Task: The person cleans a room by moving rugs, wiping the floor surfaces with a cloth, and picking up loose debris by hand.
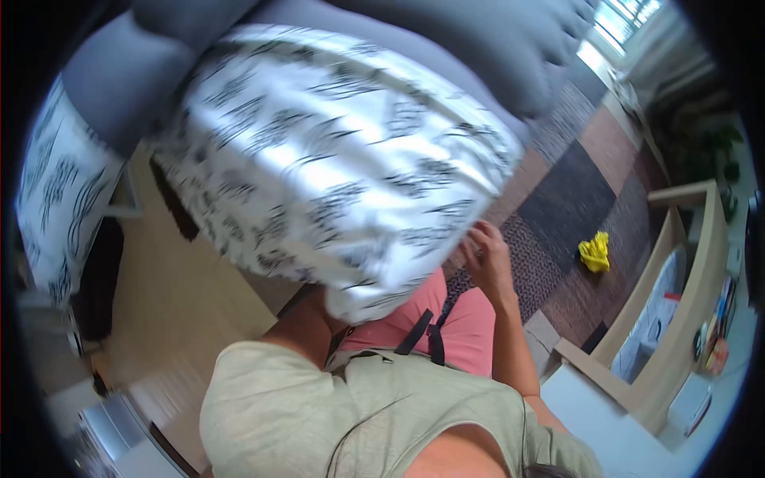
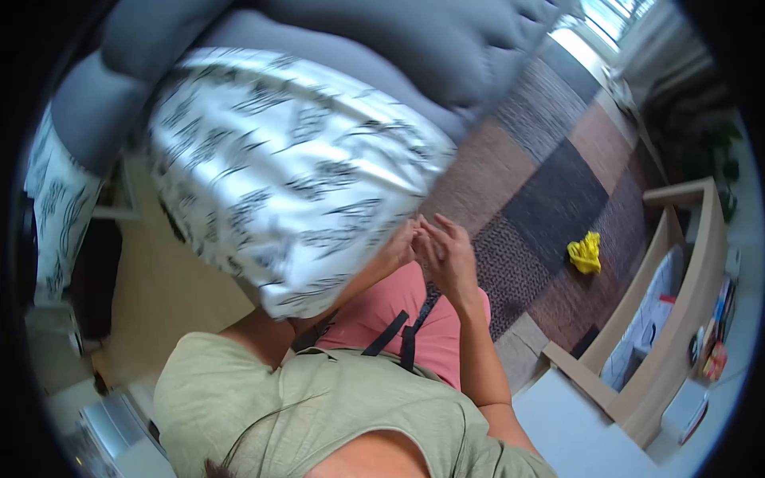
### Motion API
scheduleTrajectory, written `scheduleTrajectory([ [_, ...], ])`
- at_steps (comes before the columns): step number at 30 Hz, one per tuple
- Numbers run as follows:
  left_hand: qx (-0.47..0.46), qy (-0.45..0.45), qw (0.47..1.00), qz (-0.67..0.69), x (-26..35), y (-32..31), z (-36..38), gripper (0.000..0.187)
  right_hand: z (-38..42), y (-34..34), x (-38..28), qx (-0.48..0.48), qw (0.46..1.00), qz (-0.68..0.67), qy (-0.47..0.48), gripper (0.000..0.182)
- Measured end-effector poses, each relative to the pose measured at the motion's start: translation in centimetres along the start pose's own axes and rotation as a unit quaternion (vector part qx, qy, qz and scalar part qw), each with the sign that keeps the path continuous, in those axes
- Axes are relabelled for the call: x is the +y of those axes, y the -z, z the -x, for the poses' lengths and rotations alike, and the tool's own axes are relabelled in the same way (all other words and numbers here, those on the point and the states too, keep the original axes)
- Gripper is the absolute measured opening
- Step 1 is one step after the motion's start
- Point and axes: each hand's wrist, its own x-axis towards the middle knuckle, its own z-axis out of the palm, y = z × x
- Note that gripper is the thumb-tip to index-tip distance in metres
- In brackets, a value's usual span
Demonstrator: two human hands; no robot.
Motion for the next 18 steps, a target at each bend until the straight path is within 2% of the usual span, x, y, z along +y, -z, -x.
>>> scheduleTrajectory([
  [1,0.013,-0.001,1.0,-0.007,-0.5,2.1,0.9,0.021,-0.2,0.5,-1.6,0.019,0.999,-0.048,-0.008,0.026],
  [2,0.021,-0.001,1.0,-0.008,-1.0,4.7,2.0,0.02,-0.3,0.4,-2.1,0.089,0.992,-0.087,-0.001,0.022],
  [3,0.035,0.004,0.999,-0.008,-1.7,6.9,3.1,0.019,-0.3,-0.1,-2.5,0.171,0.958,-0.226,-0.051,0.021],
  [4,0.05,0.002,0.999,-0.009,-1.9,8.7,4.0,0.018,-0.8,1.0,-5.9,0.252,0.931,-0.257,-0.065,0.022],
  [5,0.053,-0.005,0.999,-0.009,-1.1,8.9,3.8,0.017,-1.5,1.9,-8.1,0.333,0.921,-0.199,-0.04,0.023],
  [7,0.081,-0.007,0.997,-0.01,-0.9,13.4,4.3,0.015,-2.1,3.3,-10.8,0.421,0.899,-0.112,0.042,0.022],
  [9,0.132,-0.011,0.991,-0.002,-1.9,18.1,6.6,0.014,-2.9,3.6,-13.6,0.457,0.877,-0.049,0.142,0.021],
  [10,0.16,-0.007,0.987,0.014,-2.3,19.5,7.9,0.014,-3.1,3.5,-14.2,0.433,0.877,-0.065,0.198,0.023],
  [12,0.212,-0.021,0.976,0.035,-2.1,22.6,9.6,0.015,-3.1,2.3,-16.8,0.384,0.903,0.066,0.184,0.024],
  [13,0.238,-0.032,0.97,0.045,-1.8,23.9,10.6,0.015,-3.3,1.8,-17.1,0.383,0.898,0.082,0.2,0.028],
  [14,0.262,-0.041,0.963,0.052,-1.7,25.1,11.5,0.016,-4.0,1.3,-16.6,0.4,0.874,0.096,0.26,0.031],
  [16,0.317,-0.055,0.945,0.06,-1.4,27.3,13.3,0.017,-4.3,1.0,-16.6,0.409,0.86,0.164,0.258,0.03],
  [18,0.38,-0.069,0.921,0.058,-0.6,29.4,15.4,0.017,-4.7,0.5,-16.4,0.416,0.852,0.162,0.272,0.03],
])
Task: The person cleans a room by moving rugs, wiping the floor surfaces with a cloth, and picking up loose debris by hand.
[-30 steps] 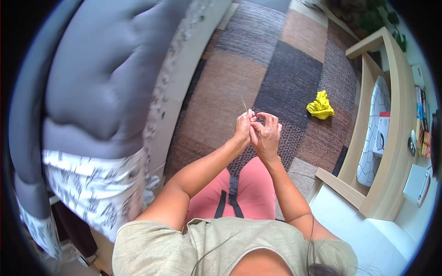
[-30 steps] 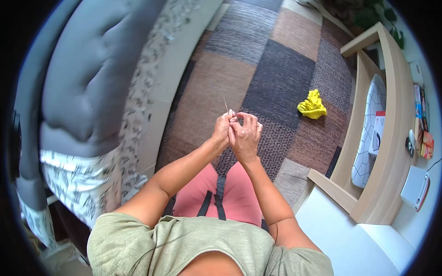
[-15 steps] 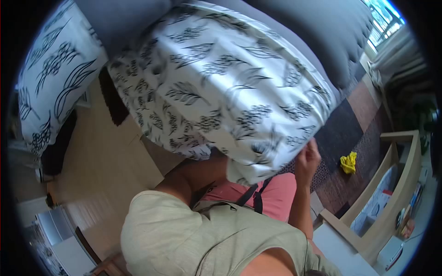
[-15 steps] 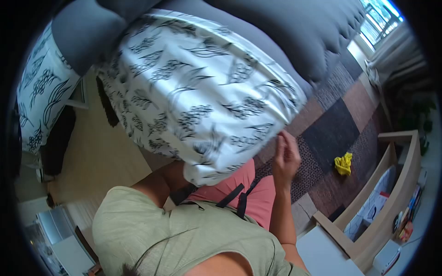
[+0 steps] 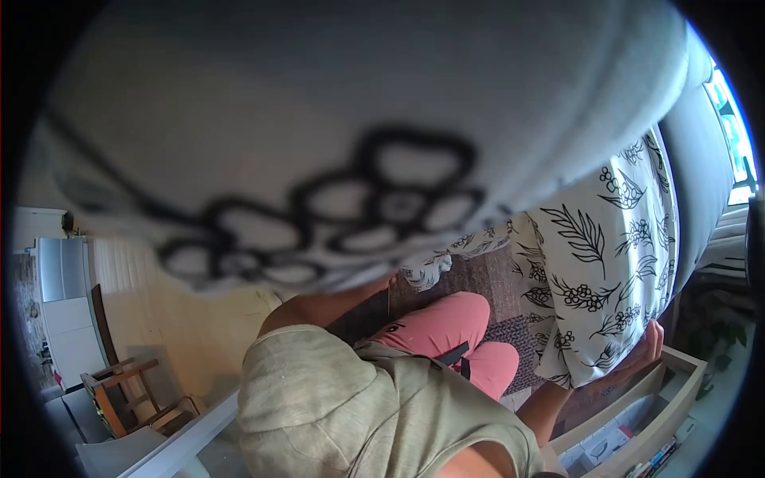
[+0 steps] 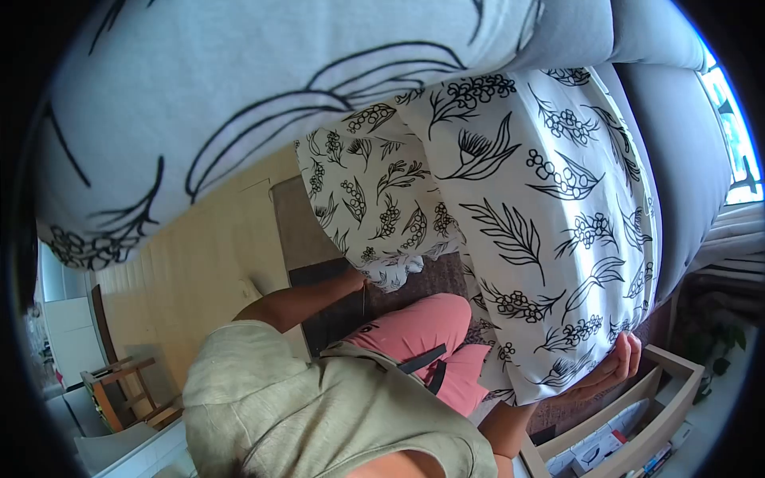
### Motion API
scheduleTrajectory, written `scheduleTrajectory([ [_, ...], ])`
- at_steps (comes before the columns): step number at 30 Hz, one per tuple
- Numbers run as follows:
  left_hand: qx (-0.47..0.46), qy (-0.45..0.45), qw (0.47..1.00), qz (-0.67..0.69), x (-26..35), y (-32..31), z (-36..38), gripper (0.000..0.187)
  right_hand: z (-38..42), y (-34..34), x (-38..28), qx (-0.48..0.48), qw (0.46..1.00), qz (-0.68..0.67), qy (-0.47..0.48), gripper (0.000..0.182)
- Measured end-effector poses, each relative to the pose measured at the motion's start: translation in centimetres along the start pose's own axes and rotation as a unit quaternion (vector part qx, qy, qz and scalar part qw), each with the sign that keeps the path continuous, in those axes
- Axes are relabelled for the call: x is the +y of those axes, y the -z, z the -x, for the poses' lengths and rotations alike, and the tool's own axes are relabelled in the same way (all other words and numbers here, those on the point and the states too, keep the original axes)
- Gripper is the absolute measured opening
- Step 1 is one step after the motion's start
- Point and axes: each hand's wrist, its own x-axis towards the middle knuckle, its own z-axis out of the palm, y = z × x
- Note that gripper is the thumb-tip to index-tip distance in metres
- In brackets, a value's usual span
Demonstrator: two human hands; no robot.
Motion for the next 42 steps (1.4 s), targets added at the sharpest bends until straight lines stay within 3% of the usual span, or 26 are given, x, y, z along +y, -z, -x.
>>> scheduleTrajectory([
  [4,0.138,-0.033,0.987,-0.072,2.0,6.1,0.0,0.019,0.5,-0.2,1.2,0.012,1.0,-0.026,-0.006,0.029],
  [5,0.154,-0.05,0.974,-0.158,2.2,8.4,0.1,0.02,0.8,-0.1,1.5,0.016,0.999,-0.044,-0.014,0.029],
  [6,0.149,-0.17,0.815,-0.534,2.3,11.5,0.7,0.02,0.8,0.1,2.0,0.017,0.997,-0.065,-0.027,0.029],
  [7,0.111,-0.271,0.5,-0.815,3.0,14.8,1.5,0.023,1.0,0.2,2.1,0.021,0.995,-0.083,-0.045,0.029],
  [8,0.102,-0.293,0.476,-0.823,5.1,16.3,1.9,0.023,0.7,0.3,1.4,0.027,0.992,-0.081,-0.094,0.028],
  [10,0.171,0.002,0.463,-0.87,8.6,21.2,3.4,0.041,0.3,0.2,0.7,0.064,0.965,-0.213,-0.139,0.019],
  [11,0.247,-0.03,0.472,-0.846,9.8,21.7,6.1,0.038,0.4,0.5,0.7,0.042,0.969,-0.183,-0.161,0.019],
  [12,0.224,0.008,0.489,-0.843,10.8,24.9,4.7,0.038,0.6,0.6,1.0,0.026,0.979,-0.145,-0.138,0.02],
  [13,0.216,-0.005,0.49,-0.845,12.0,25.0,3.1,0.037,0.6,0.5,0.6,0.031,0.967,-0.203,-0.148,0.019],
  [17,0.167,-0.107,0.518,-0.832,13.5,22.6,-0.8,0.035,0.4,1.1,0.3,0.013,0.973,-0.155,-0.168,0.021],
  [20,0.109,-0.168,0.646,-0.736,11.0,17.2,2.3,0.034,0.4,1.0,-0.3,0.029,0.968,-0.171,-0.181,0.022],
  [23,0.061,-0.172,0.754,-0.631,7.4,18.6,4.4,0.033,0.6,0.8,-0.6,0.023,0.967,-0.163,-0.194,0.026],
  [25,0.034,-0.168,0.792,-0.586,5.9,18.1,5.5,0.032,0.9,0.8,-1.0,0.019,0.967,-0.159,-0.2,0.026],
  [32,-0.013,-0.156,0.846,-0.51,3.6,16.6,10.3,0.03,1.4,0.9,-1.0,0.033,0.962,-0.165,-0.215,0.027],
  [34,-0.022,-0.15,0.854,-0.497,3.2,16.2,11.3,0.029,1.8,1.0,-1.2,0.031,0.943,-0.222,-0.247,0.026],
  [35,-0.026,-0.145,0.861,-0.488,2.7,16.2,12.0,0.029,2.5,0.7,-1.8,0.095,0.882,-0.339,-0.314,0.026],
  [37,-0.033,-0.139,0.872,-0.469,2.1,15.7,13.1,0.028,7.4,-0.2,-1.9,0.097,0.951,-0.119,-0.268,0.032],
  [38,-0.036,-0.137,0.877,-0.46,1.9,15.3,13.5,0.028,12.1,-2.4,-1.4,0.153,0.798,-0.382,-0.44,0.031],
  [39,-0.039,-0.135,0.882,-0.45,1.7,14.8,13.7,0.028,17.2,-5.1,-1.7,0.111,0.773,-0.246,-0.574,0.024],
  [40,-0.041,-0.133,0.887,-0.44,1.7,14.4,13.9,0.028,22.3,-7.0,-3.6,-0.079,0.703,-0.204,-0.677,0.021],
  [41,-0.04,-0.126,0.897,-0.421,0.0,16.2,11.0,0.027,31.4,-9.9,-4.9,-0.449,0.78,-0.053,-0.432,0.019],
  [42,-0.041,-0.126,0.901,-0.413,-0.6,17.1,11.8,0.027,34.5,-11.1,-9.1,-0.454,0.806,-0.283,-0.253,0.028],
])
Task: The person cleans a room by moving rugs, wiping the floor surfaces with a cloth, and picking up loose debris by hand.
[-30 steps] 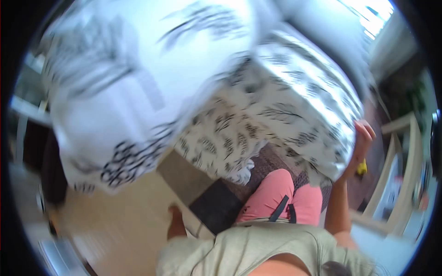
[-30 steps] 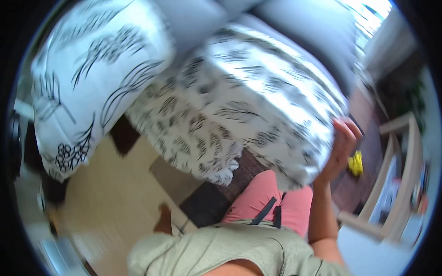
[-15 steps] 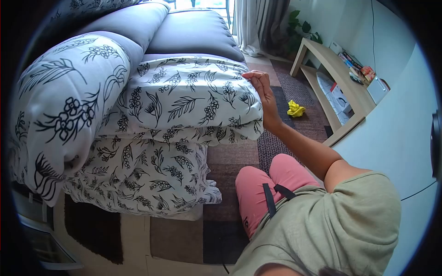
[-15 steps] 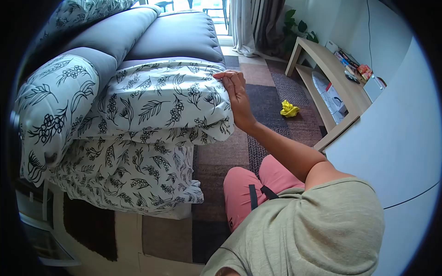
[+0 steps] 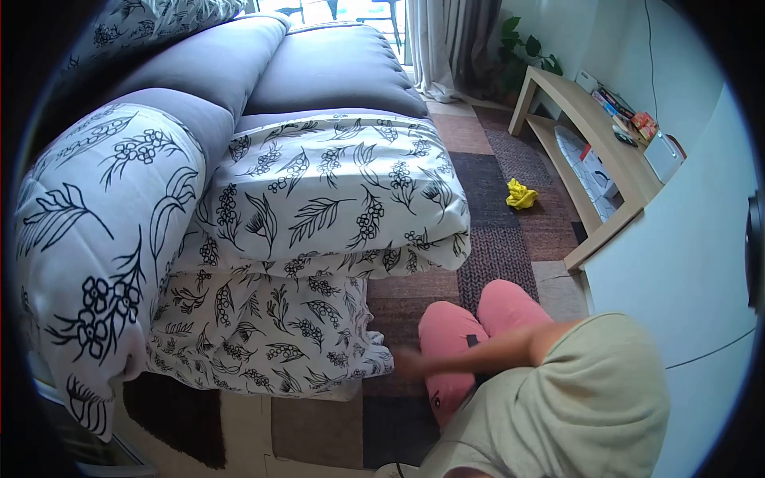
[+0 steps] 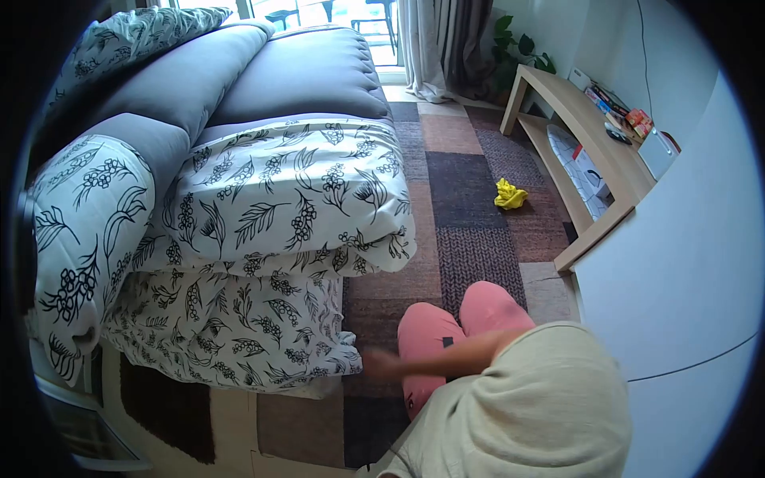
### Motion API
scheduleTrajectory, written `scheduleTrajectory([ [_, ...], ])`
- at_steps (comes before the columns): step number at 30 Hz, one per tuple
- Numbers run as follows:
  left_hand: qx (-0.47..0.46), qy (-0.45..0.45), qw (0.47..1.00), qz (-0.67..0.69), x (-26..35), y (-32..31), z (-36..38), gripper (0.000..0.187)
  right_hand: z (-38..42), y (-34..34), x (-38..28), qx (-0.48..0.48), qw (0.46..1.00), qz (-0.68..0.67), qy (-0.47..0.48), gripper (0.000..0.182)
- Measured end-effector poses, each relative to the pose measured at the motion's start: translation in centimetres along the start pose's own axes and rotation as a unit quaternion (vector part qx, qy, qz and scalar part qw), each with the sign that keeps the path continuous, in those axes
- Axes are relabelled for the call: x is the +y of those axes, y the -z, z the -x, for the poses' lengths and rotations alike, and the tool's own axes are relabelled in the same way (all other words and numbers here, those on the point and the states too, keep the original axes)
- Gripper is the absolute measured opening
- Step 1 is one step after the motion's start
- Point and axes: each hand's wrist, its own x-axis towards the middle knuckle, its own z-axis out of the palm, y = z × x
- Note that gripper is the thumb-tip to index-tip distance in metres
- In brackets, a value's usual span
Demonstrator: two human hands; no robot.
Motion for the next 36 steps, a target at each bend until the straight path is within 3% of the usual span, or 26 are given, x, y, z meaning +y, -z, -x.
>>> scheduleTrajectory([
  [1,-0.003,0.009,1.0,0.023,0.5,-0.9,-0.3,0.027,1.4,-4.2,-0.6,-0.224,0.963,-0.097,-0.117,0.04],
  [2,-0.004,0.004,1.0,0.026,2.6,-1.4,2.3,0.027,2.8,-8.6,-0.6,-0.264,0.958,-0.035,0.11,0.052],
  [3,-0.009,0.012,0.999,0.05,0.7,-2.2,0.4,0.027,3.9,-11.3,-2.2,-0.354,0.925,0.003,0.14,0.074],
  [5,-0.006,0.013,0.998,0.063,2.1,-3.0,3.5,0.027,5.3,-16.2,-3.5,-0.49,0.847,0.015,0.207,0.095],
  [6,-0.01,0.019,0.996,0.086,0.7,-3.6,1.3,0.026,6.0,-19.2,-3.2,-0.496,0.841,0.011,0.214,0.095],
  [8,-0.007,0.027,0.993,0.114,-0.2,-4.0,2.1,0.026,7.6,-24.3,-1.9,-0.617,0.71,0.16,0.3,0.107],
  [11,-0.005,0.045,0.989,0.142,-0.7,-5.0,3.3,0.026,6.0,-19.4,-6.4,-0.685,0.671,0.141,0.245,0.113],
  [12,-0.004,0.053,0.987,0.151,-1.0,-5.2,3.7,0.026,7.2,-21.4,-4.9,-0.691,0.665,0.141,0.246,0.113],
  [13,-0.004,0.059,0.986,0.157,-1.1,-5.4,4.2,0.026,8.6,-23.3,-3.4,-0.657,0.747,-0.046,0.095,0.11],
  [14,-0.005,0.065,0.984,0.165,-1.1,-5.8,4.5,0.026,9.2,-23.2,-2.8,-0.577,0.782,-0.226,-0.065,0.107],
  [21,0.002,0.085,0.983,0.165,0.5,-5.3,6.9,0.027,4.4,-17.9,-1.6,-0.602,0.796,-0.036,-0.045,0.089],
  [22,0.003,0.082,0.982,0.168,1.0,-5.2,6.8,0.027,3.6,-16.7,-1.4,-0.6,0.798,-0.039,-0.043,0.089],
  [24,-0.006,0.055,0.978,0.201,1.6,-4.5,6.7,0.026,2.6,-13.8,0.3,-0.606,0.763,-0.156,-0.164,0.075],
  [25,-0.015,0.032,0.971,0.238,1.8,-4.0,6.7,0.026,2.2,-11.4,0.5,-0.602,0.765,-0.161,-0.165,0.075],
  [27,-0.03,-0.01,0.95,0.312,2.3,-3.0,6.9,0.029,2.0,-6.4,-0.3,-0.404,0.886,-0.171,-0.152,0.071],
  [28,-0.035,-0.03,0.936,0.349,2.5,-2.3,6.8,0.031,2.0,-5.5,-1.3,-0.399,0.896,-0.172,-0.097,0.073],
  [29,-0.045,-0.075,0.927,0.364,3.9,-2.5,5.0,0.033,1.1,-2.7,-1.6,-0.336,0.926,-0.121,-0.125,0.063],
  [30,-0.042,-0.107,0.925,0.363,4.6,-1.4,4.5,0.037,-0.7,-0.6,0.7,-0.318,0.863,-0.105,-0.377,0.057],
  [31,-0.04,-0.106,0.928,0.356,5.7,-1.1,4.2,0.036,-1.3,2.0,-0.1,-0.193,0.918,0.049,-0.344,0.068],
  [32,-0.04,-0.106,0.93,0.351,6.9,-1.2,4.1,0.036,-2.0,2.9,2.4,-0.116,0.896,-0.025,-0.427,0.071],
  [33,-0.056,-0.088,0.928,0.358,8.4,-1.1,4.2,0.035,-2.5,4.2,4.3,-0.018,0.912,0.041,-0.407,0.075],
  [34,-0.074,-0.071,0.925,0.366,9.8,-1.3,4.1,0.035,-3.2,7.2,4.7,-0.004,0.876,-0.096,-0.473,0.076],
  [36,-0.111,-0.099,0.93,0.336,11.8,-2.1,3.6,0.035,-4.2,11.4,7.1,0.068,0.878,0.022,-0.474,0.075],
])
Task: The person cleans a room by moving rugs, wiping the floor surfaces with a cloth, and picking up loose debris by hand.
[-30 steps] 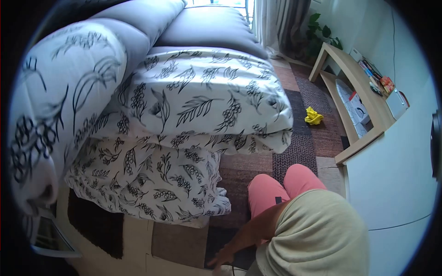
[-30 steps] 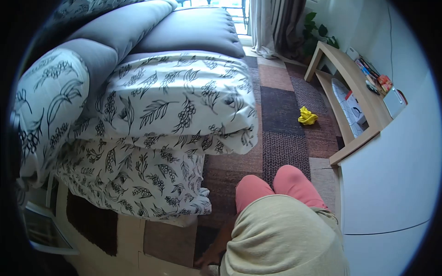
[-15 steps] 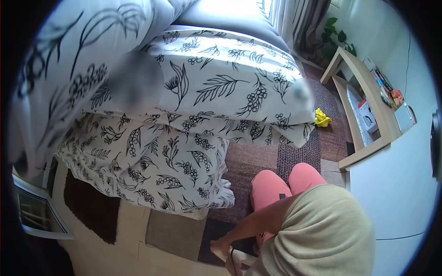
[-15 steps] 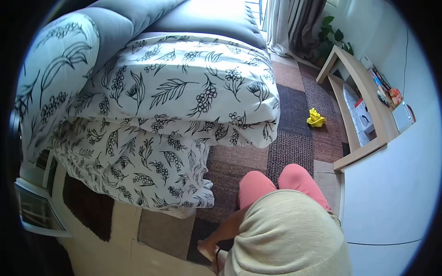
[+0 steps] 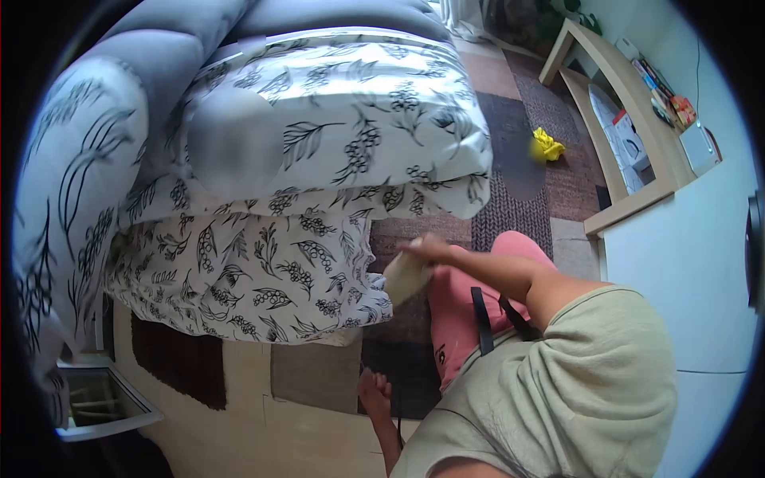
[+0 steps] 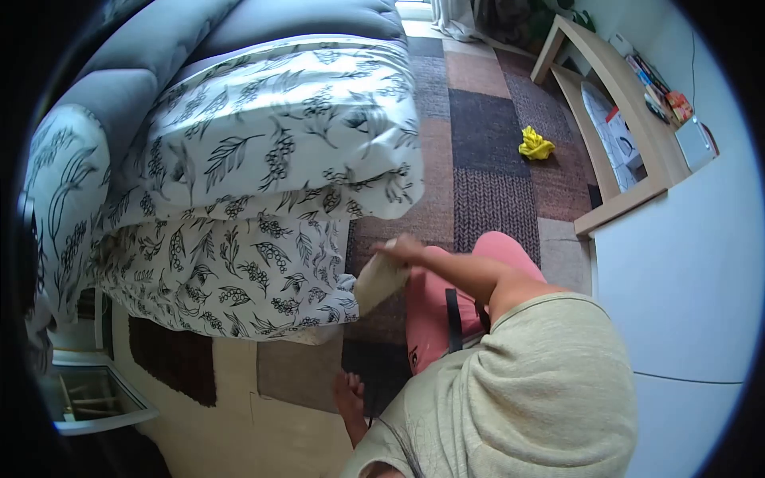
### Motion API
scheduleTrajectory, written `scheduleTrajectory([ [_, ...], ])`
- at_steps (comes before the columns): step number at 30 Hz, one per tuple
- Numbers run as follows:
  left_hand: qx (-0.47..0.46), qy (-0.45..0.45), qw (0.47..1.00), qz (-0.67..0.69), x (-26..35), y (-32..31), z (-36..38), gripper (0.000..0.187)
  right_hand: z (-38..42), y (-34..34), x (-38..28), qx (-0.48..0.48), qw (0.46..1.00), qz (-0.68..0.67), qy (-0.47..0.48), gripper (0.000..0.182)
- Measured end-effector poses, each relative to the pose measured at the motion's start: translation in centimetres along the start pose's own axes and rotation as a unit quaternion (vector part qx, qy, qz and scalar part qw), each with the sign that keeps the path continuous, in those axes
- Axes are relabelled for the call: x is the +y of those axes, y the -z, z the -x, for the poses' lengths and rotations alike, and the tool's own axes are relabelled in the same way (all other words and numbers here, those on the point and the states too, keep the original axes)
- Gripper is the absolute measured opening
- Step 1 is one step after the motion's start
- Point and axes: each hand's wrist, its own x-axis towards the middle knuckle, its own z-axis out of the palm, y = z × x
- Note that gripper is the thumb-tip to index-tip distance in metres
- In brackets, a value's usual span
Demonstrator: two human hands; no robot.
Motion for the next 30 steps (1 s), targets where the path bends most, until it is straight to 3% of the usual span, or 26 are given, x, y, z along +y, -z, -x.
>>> scheduleTrajectory([
  [2,-0.049,-0.005,0.998,-0.036,1.6,-2.1,-0.7,0.034,-7.2,1.5,5.9,-0.006,0.983,-0.159,0.094,0.073],
  [4,-0.108,-0.016,0.992,-0.061,3.7,-5.7,-1.2,0.034,-4.9,8.8,6.9,0.071,0.94,-0.326,0.068,0.068],
  [5,-0.114,-0.008,0.991,-0.069,4.5,-7.3,-1.3,0.034,-1.2,13.7,5.7,0.128,0.984,-0.115,0.052,0.065],
  [6,-0.139,-0.019,0.986,-0.085,5.3,-8.9,-1.5,0.033,2.3,17.8,5.5,0.172,0.972,-0.157,-0.037,0.062],
  [8,-0.174,-0.016,0.979,-0.109,6.4,-11.4,-2.0,0.032,4.7,23.3,10.5,0.222,0.941,-0.243,-0.071,0.058],
  [10,-0.217,-0.019,0.969,-0.118,7.2,-13.7,-2.7,0.032,8.7,27.0,15.6,0.298,0.902,-0.31,-0.034,0.052],
  [12,-0.219,-0.003,0.966,-0.139,8.4,-16.3,-2.8,0.033,12.3,29.5,20.7,0.397,0.905,-0.137,0.073,0.048],
  [14,-0.223,0.01,0.963,-0.153,8.5,-18.1,-3.4,0.033,15.1,30.9,24.0,0.386,0.889,-0.222,0.107,0.052],
  [17,-0.212,0.01,0.959,-0.188,8.8,-20.3,-4.3,0.038,19.4,32.0,24.5,0.398,0.882,-0.228,0.11,0.054],
  [19,-0.235,0.02,0.954,-0.186,8.8,-21.1,-4.8,0.039,20.7,32.3,25.7,0.442,0.887,0.082,0.107,0.054],
  [21,-0.255,0.015,0.95,-0.178,8.9,-22.0,-4.9,0.039,21.2,33.0,29.4,0.317,0.939,0.137,0.001,0.055],
  [22,-0.238,0.022,0.952,-0.193,8.9,-22.4,-4.8,0.039,21.5,33.3,31.3,0.205,0.963,0.176,-0.001,0.052],
  [23,-0.22,0.029,0.952,-0.208,9.0,-22.7,-4.9,0.039,22.1,33.4,31.1,0.058,0.974,0.2,-0.087,0.05],
  [25,-0.215,0.033,0.95,-0.224,8.5,-22.1,-6.2,0.039,21.8,32.1,32.0,-0.054,0.974,0.182,-0.125,0.055],
  [26,-0.21,0.051,0.946,-0.241,7.8,-22.4,-6.8,0.039,21.8,32.3,29.8,-0.09,0.966,0.153,-0.188,0.052],
  [27,-0.203,0.043,0.951,-0.23,7.6,-23.1,-7.0,0.039,20.9,32.2,29.2,-0.11,0.973,0.143,-0.147,0.05],
  [28,-0.216,0.051,0.937,-0.268,7.7,-23.9,-7.1,0.039,19.6,32.0,28.1,-0.073,0.978,0.192,-0.028,0.049],
  [29,-0.228,0.06,0.922,-0.305,7.7,-24.8,-7.0,0.038,18.3,32.1,24.7,-0.023,0.978,0.203,0.029,0.049],
  [30,-0.22,0.054,0.927,-0.299,7.4,-25.8,-6.9,0.038,16.8,31.5,21.8,0.085,0.971,0.158,0.159,0.047],
])
